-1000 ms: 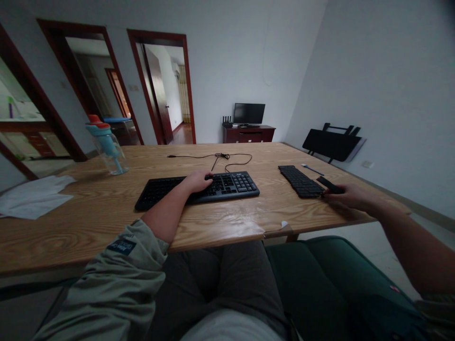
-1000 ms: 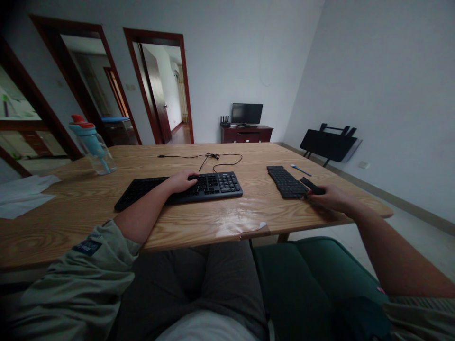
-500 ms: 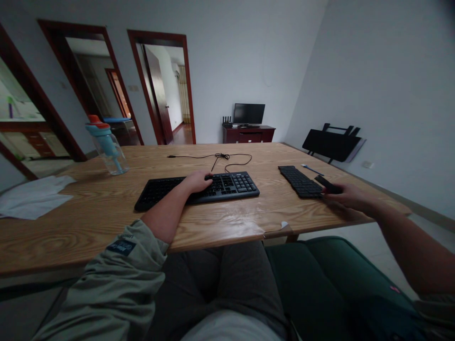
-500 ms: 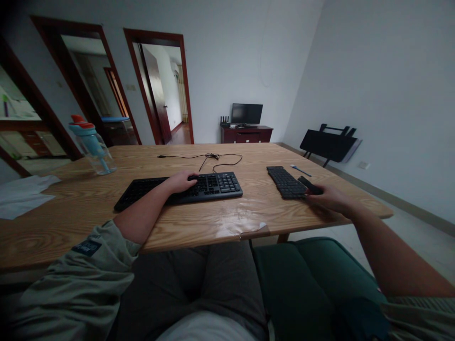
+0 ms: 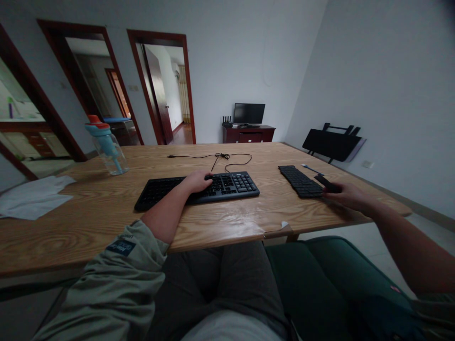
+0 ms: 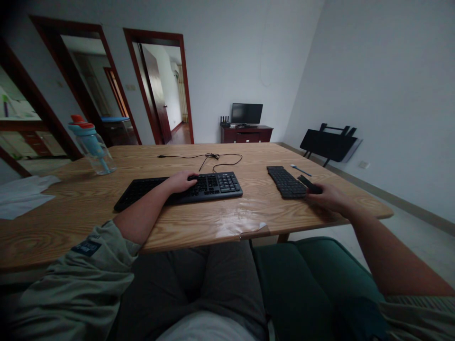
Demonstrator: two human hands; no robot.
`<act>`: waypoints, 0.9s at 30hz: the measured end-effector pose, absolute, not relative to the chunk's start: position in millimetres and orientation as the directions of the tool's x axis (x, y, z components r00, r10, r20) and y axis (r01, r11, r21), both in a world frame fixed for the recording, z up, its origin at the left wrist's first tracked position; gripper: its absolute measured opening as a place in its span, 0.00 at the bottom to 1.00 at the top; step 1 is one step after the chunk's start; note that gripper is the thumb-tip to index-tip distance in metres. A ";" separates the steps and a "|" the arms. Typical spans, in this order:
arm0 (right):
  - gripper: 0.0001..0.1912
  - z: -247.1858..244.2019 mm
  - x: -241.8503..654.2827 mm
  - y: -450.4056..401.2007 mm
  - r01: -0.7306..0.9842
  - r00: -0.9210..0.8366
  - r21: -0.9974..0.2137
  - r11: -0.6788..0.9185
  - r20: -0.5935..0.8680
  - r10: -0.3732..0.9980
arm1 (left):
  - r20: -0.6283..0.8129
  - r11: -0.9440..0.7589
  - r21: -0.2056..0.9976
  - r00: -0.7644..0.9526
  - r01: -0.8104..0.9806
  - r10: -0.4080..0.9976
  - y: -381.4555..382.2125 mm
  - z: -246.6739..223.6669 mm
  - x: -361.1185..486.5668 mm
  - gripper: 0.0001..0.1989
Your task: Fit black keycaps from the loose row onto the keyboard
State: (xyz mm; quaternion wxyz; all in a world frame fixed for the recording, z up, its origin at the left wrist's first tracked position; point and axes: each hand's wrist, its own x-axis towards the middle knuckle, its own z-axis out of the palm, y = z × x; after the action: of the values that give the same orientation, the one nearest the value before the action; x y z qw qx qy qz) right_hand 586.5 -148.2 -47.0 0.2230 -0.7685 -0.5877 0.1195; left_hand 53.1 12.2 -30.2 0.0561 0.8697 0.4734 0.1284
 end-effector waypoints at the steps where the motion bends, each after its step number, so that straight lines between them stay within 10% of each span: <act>1: 0.25 -46.9 586.4 -148.6 0.832 0.283 -0.512 -0.213 0.062 0.957 | 0.167 -0.543 0.222 0.517 0.810 0.839 12.1 -30.1 53.1 0.22; 27: 0.23 -41.1 571.5 -152.6 0.839 0.228 -0.517 -0.168 0.054 0.972 | 0.168 -0.528 0.224 0.501 0.819 0.849 11.9 -30.7 52.8 0.22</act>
State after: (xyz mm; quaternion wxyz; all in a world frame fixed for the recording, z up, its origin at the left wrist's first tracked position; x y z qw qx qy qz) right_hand 571.5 -152.6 -41.1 0.2268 -0.7499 -0.6040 0.1465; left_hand 52.8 11.9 -30.7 0.0575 0.8645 0.4823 0.1295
